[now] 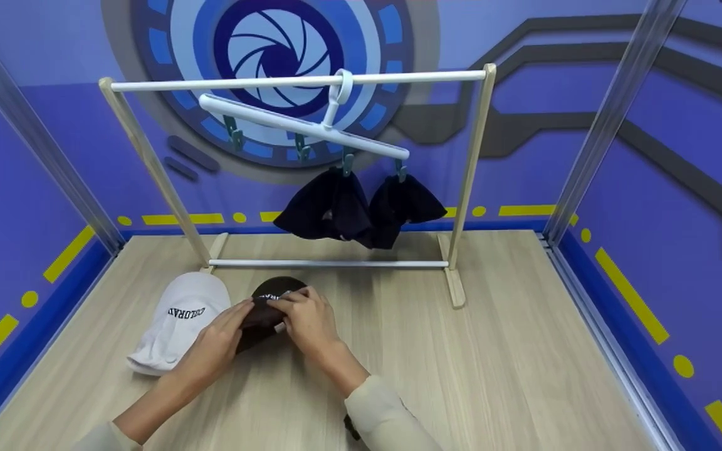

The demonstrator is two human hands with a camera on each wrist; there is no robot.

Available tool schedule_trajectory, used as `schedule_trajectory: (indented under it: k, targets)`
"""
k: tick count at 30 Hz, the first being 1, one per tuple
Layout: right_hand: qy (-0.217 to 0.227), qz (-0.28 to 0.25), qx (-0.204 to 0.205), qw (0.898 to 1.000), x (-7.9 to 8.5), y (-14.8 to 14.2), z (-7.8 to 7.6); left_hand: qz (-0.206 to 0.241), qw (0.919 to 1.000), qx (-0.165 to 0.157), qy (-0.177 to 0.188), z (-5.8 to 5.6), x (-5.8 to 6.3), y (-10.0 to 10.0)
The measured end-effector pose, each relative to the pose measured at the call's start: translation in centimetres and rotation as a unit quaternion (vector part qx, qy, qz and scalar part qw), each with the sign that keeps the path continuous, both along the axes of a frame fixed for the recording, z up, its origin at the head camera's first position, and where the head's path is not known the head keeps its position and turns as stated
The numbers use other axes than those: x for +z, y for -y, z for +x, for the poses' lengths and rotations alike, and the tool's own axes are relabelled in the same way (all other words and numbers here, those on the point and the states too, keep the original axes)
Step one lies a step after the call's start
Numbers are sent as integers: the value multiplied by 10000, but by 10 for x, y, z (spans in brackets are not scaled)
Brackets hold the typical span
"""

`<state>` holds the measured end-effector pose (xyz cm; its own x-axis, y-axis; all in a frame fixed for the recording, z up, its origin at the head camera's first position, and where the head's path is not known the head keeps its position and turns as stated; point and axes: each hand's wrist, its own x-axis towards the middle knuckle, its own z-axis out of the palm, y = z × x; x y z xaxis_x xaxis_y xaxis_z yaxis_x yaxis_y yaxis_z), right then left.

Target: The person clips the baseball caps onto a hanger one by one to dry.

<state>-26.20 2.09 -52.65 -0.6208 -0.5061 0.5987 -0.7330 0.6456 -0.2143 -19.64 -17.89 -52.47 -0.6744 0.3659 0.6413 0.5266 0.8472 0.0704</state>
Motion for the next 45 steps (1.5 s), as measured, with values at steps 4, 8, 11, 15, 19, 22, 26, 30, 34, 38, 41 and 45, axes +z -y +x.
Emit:
schedule_trajectory:
  k: [4, 8, 11, 15, 19, 22, 26, 30, 34, 38, 41, 45]
  targets:
    - [-25, -360, -29, 9993, 12, -1, -2, 75, 10000, -3, -37, -3, 11, -4]
    - [-44, -516, -164, 9985, 24, -3, -2, 87, 9999, -65, -96, -4, 20, -6]
    - [-33, -552, -262, 9981, 31, -5, -1, 128, 9998, -87, -107, -5, 25, -7]
    - [-13, -740, -188, 9971, 38, -8, 0, 252, 9996, -121, -69, -5, 30, -9]
    - [-106, -911, 10, 9958, 45, -10, 2, 493, 9985, -226, -43, -5, 33, -11]
    - [-182, -960, 113, 9952, 50, -12, 2, 757, 9966, -322, 9, -6, 37, -14]
    - [-156, -990, 204, 9948, 56, -15, 1, 1209, 9918, -367, 182, -9, 45, -20]
    - [-137, -1006, 177, 9947, 61, -19, 0, 1588, 9859, -372, 363, -13, 52, -26]
    - [-58, -1011, 104, 9948, 67, -22, -2, 1820, 9811, -395, 522, -17, 57, -32]
    - [20, -1092, 20, 9940, 71, -22, -4, 1973, 9775, -464, 591, -20, 63, -36]
    - [7, -1178, -64, 9930, 72, -21, -5, 2037, 9759, -547, 562, -21, 66, -38]
    - [62, -1286, -171, 9915, 74, -20, -4, 2052, 9759, -566, 475, -23, 69, -42]
